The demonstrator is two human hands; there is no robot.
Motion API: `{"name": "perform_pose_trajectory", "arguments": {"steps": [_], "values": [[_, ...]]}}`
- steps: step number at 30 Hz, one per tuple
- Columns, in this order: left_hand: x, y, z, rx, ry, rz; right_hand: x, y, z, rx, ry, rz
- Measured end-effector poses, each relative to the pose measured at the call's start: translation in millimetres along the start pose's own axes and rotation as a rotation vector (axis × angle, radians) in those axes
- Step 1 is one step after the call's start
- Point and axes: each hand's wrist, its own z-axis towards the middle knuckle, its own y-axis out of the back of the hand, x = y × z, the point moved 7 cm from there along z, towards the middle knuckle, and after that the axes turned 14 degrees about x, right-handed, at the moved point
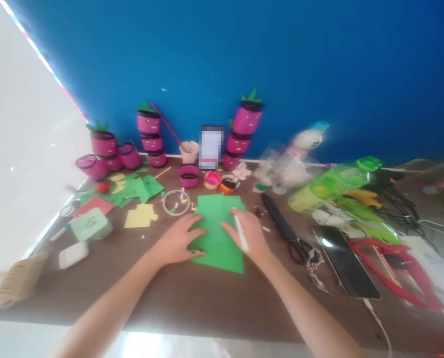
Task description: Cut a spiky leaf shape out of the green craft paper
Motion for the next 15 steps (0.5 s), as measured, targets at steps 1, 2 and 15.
{"name": "perform_pose_trajectory", "arguments": {"steps": [1,2,15], "values": [[2,1.2,0,-0.007,0.015,-0.002,3,-3,0,0.023,0.017,-0.034],[4,2.2,-1,-0.013,0.027,-0.005,5,-5,0,0.052,0.032,-0.058],[5,5.9,-3,-0.002,0.011,0.099,14,12,-2,0.145,0.179,-0.08]]}}
